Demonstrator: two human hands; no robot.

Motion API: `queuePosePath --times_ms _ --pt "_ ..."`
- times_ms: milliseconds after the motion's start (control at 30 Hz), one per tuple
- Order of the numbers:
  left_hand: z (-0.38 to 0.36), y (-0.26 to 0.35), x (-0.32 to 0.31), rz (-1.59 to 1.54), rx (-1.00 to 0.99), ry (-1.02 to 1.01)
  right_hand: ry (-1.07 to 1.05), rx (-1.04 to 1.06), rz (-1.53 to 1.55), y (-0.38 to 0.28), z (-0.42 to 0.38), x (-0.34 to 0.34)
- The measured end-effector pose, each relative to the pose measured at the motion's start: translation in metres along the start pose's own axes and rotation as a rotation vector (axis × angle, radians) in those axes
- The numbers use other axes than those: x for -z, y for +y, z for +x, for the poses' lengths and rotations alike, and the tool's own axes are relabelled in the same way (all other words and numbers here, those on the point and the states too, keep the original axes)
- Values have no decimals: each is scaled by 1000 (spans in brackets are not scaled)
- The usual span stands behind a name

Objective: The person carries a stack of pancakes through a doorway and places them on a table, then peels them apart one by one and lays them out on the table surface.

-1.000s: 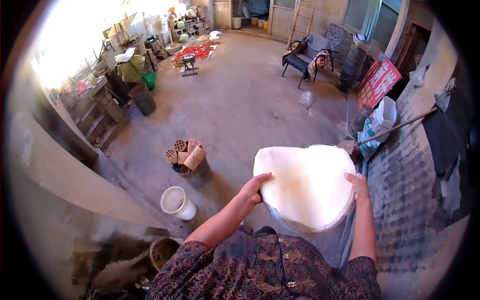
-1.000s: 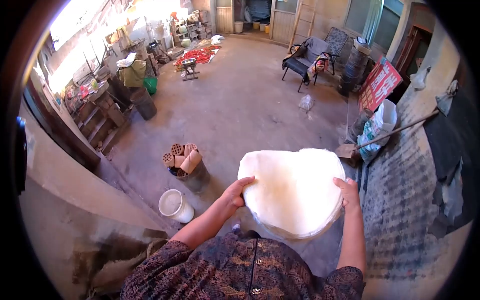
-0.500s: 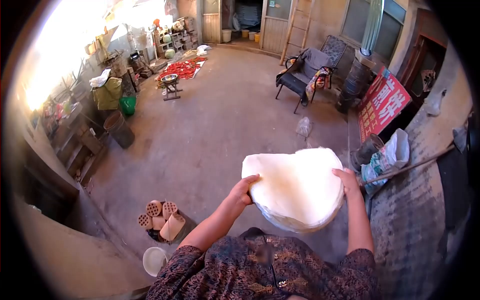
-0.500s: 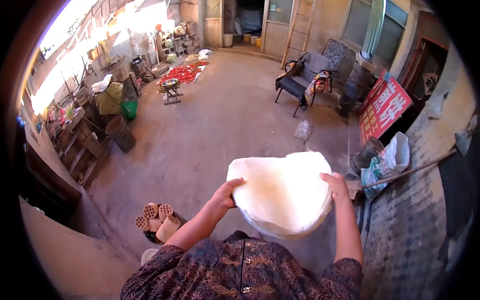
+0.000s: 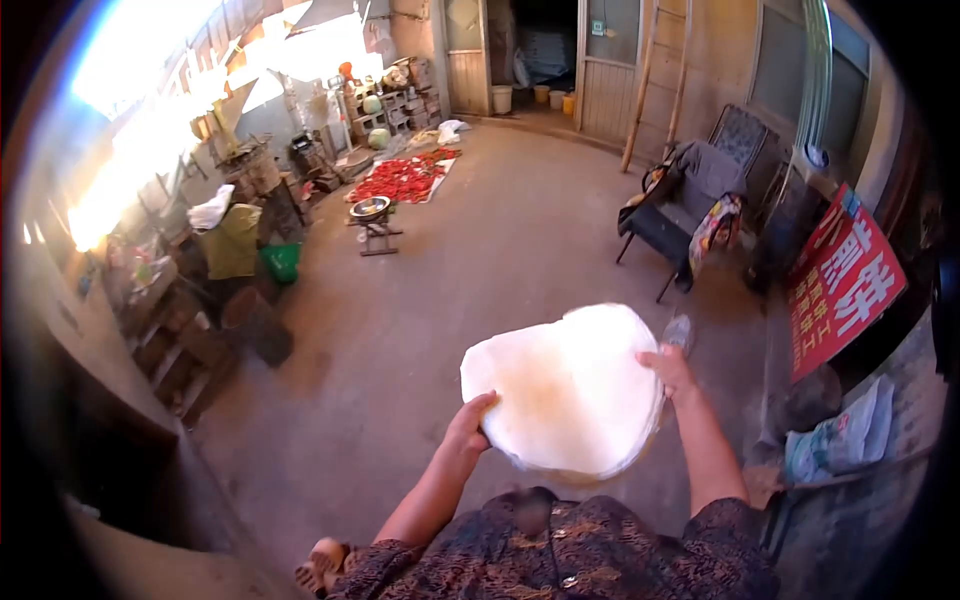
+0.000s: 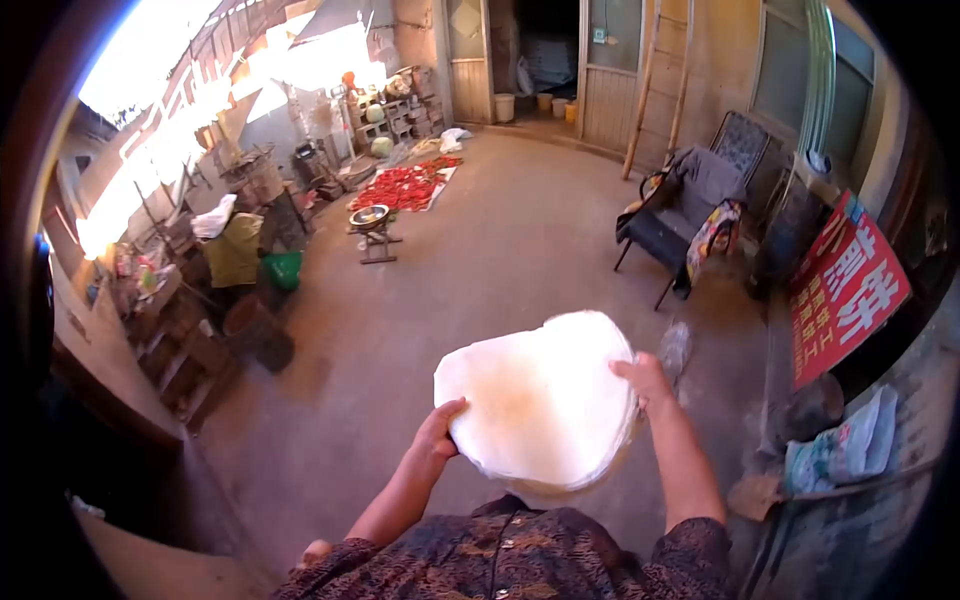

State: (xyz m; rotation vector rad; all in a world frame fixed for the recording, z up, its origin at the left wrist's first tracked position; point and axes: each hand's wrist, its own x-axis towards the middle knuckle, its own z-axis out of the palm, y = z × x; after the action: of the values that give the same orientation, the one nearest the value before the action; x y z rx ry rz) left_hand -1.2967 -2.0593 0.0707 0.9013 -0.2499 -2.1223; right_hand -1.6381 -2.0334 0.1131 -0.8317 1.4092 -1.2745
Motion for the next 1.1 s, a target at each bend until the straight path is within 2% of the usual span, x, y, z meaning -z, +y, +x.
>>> queuePosePath --times_ms 33,167,300,400,467,633,733,867,967,1100 --pt "26 14 -11 12 19 -23 23 64 76 -5 23 0" --pt "137 62 -55 22 189 -18 58 -21 198 -50 97 14" --pt "238 106 -101 105 240 35 211 -2 139 -61 194 36" --pt "322 136 -123 81 305 -27 211 -51 102 -67 285 52" --pt "354 162 -139 78 244 -98 210 9 37 -77 346 47" --pt "464 254 -165 115 143 100 106 -37 172 -111 509 3" --pt "516 311 -163 20 103 86 27 -21 146 -128 608 -30" --pt "607 381 -194 6 15 49 -20 -18 142 -153 744 -48" --pt "690 435 -201 32 -1 91 -19 -53 161 -172 821 -71" --pt "796 495 -259 41 137 72 72 -48 154 -197 931 -46"
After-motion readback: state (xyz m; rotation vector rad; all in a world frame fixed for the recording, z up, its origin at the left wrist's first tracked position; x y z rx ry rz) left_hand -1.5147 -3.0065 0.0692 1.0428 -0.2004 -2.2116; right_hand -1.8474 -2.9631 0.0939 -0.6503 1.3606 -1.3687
